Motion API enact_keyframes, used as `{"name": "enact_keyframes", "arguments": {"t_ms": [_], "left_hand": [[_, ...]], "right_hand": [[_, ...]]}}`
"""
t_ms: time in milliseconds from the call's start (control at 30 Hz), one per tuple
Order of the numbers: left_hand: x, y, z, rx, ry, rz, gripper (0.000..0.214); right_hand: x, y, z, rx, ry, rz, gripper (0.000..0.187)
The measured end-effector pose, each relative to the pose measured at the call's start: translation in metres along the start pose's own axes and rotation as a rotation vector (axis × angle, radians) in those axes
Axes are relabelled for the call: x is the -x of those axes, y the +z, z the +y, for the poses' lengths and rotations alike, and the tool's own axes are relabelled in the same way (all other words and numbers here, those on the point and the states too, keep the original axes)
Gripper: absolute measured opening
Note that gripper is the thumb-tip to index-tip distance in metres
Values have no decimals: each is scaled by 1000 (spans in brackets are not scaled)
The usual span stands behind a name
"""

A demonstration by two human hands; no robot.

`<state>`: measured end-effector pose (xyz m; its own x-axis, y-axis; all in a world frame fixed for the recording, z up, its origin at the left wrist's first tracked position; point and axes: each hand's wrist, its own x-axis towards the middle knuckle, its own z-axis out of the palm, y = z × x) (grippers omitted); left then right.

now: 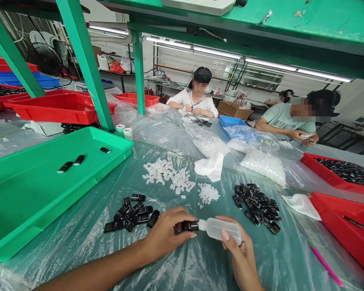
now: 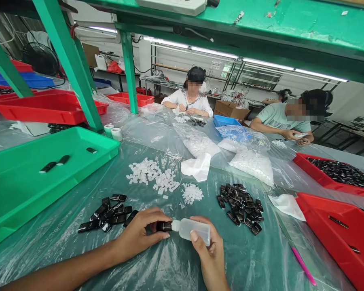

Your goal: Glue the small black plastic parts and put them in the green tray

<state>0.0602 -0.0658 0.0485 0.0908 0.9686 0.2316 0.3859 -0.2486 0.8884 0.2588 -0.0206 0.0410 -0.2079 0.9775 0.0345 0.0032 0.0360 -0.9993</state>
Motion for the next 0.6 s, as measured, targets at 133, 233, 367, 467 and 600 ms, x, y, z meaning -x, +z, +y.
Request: {"name": "enact_keyframes", "arguments": {"t_ms": [133, 233, 367, 467, 600], "left_hand": [[-1, 0, -2, 26, 0, -2, 23], [-1, 1, -3, 38, -5, -1, 24], [-1, 1, -2, 35, -7, -5, 23], [-2, 1, 0, 81, -17, 12, 23], [-3, 0, 1, 255, -72, 22, 23]], "right_hand": [[1, 1, -3, 38, -10, 32, 36], [2, 2, -6, 74, -16, 21, 37], [3, 2, -7, 67, -8, 31, 34], [1, -2, -2, 5, 5, -8, 33], [-4, -7, 8, -143, 47, -62, 35]]}}
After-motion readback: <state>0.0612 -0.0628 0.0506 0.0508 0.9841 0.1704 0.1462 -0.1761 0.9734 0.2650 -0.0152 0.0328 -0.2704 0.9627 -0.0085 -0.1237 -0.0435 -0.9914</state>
